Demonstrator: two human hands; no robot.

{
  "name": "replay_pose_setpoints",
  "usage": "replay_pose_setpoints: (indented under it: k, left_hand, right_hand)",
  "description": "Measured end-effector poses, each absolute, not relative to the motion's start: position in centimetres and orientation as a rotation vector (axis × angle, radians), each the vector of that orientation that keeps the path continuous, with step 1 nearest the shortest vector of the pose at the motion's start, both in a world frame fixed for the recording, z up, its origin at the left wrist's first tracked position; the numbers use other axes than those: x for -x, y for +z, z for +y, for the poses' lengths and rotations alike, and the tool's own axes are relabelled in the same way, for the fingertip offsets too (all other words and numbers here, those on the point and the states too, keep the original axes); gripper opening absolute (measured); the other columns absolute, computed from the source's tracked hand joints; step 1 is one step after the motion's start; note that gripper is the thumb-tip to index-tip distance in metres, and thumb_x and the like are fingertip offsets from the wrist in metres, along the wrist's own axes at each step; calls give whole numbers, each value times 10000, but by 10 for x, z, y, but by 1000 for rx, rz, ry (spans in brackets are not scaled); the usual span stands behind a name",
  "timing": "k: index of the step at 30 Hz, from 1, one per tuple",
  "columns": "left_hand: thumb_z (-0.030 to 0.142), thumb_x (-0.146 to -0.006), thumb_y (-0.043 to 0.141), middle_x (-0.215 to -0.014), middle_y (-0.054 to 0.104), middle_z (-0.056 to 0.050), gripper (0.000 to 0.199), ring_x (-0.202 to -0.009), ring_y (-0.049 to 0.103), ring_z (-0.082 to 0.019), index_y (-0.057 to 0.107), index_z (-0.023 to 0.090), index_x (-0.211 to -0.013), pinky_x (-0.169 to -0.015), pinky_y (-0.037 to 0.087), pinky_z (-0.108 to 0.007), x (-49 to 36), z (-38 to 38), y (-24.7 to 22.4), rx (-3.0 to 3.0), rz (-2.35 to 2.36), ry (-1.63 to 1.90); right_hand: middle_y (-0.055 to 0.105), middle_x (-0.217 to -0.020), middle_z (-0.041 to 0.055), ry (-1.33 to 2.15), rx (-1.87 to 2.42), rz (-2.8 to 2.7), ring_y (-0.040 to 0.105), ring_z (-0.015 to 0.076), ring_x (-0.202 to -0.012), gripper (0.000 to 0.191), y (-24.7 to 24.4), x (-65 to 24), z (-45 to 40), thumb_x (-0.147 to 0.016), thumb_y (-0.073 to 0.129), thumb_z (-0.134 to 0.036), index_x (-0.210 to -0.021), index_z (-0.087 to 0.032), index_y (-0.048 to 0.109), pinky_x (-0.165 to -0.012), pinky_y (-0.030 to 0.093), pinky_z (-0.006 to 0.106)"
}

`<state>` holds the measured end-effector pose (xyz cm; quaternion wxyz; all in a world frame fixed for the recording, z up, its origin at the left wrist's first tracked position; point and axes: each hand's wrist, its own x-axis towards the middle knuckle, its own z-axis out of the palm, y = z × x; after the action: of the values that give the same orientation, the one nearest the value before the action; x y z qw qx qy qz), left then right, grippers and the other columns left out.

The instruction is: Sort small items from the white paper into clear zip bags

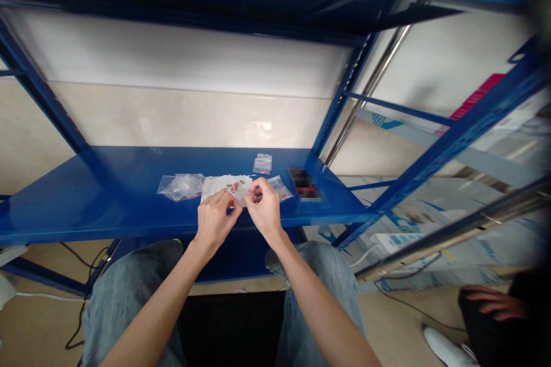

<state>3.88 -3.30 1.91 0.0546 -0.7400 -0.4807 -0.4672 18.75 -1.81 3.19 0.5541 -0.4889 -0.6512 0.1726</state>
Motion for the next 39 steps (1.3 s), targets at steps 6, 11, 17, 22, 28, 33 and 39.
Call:
replay_pose_setpoints:
  k: [6,11,17,22,28,33,39]
  left_hand:
    - [344,-963,515,-849,675,-33,200,-781,632,-166,642,203,-901,-691,468,-270,-32,-25,21,2310,-1612,-1981]
    - [528,-858,651,-986,711,-96,462,-771,707,-203,637,161,-1138,-583,528,-270,-26,-9,13,2509,-1890,-2650]
    - [459,-734,815,-782,747,-99,449,-646,701,-184,690,103,-976,-566,526,-252,-24,-5,4,2694,-1916,-2875]
    - [437,-692,854,-763,759,-101,425,-641,701,-175,715,100,-910,-668,573,-294,-13,-1,4,2568,-1964,-2942]
    - [437,-720,820,-698,744,-80,395,-606,699,-187,709,107,-906,-642,580,-309,-9,2,8,2621,-1941,-2732]
    - [399,-797,745,-663,711,-50,333,-575,680,-184,710,124,-982,-575,568,-293,-15,-2,12,2845,-1766,-2337]
    - [374,-808,738,-971,706,-66,432,-664,693,-163,665,177,-1186,-606,598,-298,-33,-15,21,2633,-1686,-2494]
  right_hand:
    - [645,-844,1,767,960,-1276,632,160,-649,70,25,-191,-8,-802,604,-269,-862,-235,588,-569,548,279]
    - [739,-884,33,1048,827,-1015,681,189,-669,252,21,-195,0,-746,725,-325,-963,-221,650,-548,590,295]
    - [779,-914,47,1145,831,-1001,729,208,-752,436,25,-199,-2,-693,788,-269,-1109,-227,666,-582,608,273]
    - [775,-947,24,1332,850,-1098,726,195,-644,696,25,-218,6,-621,847,-227,-1271,-275,605,-540,599,287]
    - [768,-986,80,1348,848,-845,737,203,-779,364,18,-205,6,-845,663,-481,-1086,-211,705,-621,602,297]
    - [755,-799,64,1393,821,-607,692,187,-639,255,14,-179,-1,-878,621,-396,-907,-158,710,-520,560,279]
    - [734,-707,30,1481,659,-301,669,159,-607,228,4,-160,-5,-908,540,-302,-779,-171,675,-563,554,266]
